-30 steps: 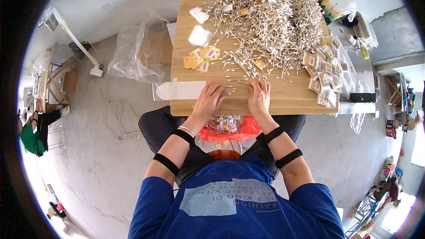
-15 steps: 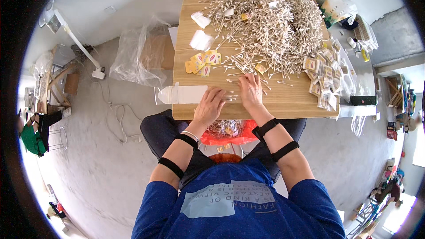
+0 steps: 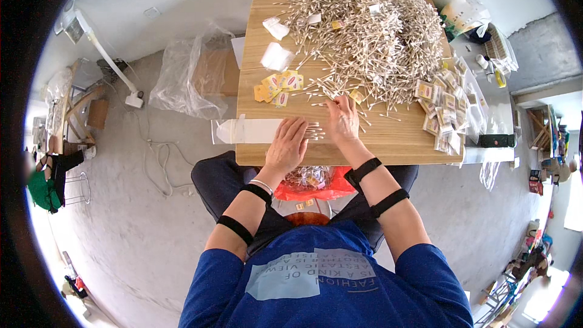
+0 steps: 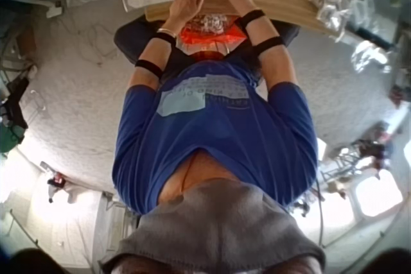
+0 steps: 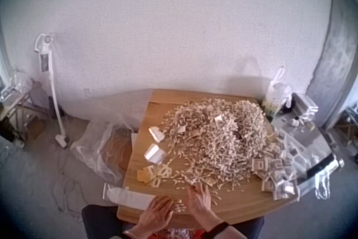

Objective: Pack cotton swabs into small plastic bags.

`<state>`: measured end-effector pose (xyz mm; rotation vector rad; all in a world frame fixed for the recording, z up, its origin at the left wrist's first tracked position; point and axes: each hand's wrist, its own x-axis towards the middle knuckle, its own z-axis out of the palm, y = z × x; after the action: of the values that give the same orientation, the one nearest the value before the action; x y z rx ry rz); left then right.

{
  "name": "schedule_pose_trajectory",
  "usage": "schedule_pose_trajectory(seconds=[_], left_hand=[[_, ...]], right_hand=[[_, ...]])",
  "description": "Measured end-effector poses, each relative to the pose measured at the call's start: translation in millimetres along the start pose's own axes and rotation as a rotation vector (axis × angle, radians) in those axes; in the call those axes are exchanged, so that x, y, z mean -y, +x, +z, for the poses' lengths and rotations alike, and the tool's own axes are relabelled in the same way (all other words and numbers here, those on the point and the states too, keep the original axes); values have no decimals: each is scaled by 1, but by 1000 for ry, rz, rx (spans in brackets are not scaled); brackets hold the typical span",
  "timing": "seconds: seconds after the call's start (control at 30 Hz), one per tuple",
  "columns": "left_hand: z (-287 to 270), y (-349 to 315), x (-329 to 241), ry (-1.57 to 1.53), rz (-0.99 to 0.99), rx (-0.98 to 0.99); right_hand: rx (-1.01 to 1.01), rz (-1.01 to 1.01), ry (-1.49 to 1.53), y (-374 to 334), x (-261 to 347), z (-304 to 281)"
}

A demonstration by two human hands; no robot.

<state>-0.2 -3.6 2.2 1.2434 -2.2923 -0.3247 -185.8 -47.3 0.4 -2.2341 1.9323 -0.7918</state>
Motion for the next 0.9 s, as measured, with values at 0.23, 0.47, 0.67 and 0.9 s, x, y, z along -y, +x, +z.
schedule_pose_trajectory(seconds=[0.23, 0.47, 0.67, 0.9], left_hand=[[0, 1, -2, -17, -14, 11], [2, 1, -4, -35, -95, 14], [3, -1, 1, 3, -41, 66], [5, -2, 3, -5, -38, 39]], right_hand=[[79, -87, -27, 7, 0, 5], [38, -67, 141, -16, 32, 16], [-18, -20, 134, -18, -4, -5], [-39, -17, 36, 4, -21, -11]])
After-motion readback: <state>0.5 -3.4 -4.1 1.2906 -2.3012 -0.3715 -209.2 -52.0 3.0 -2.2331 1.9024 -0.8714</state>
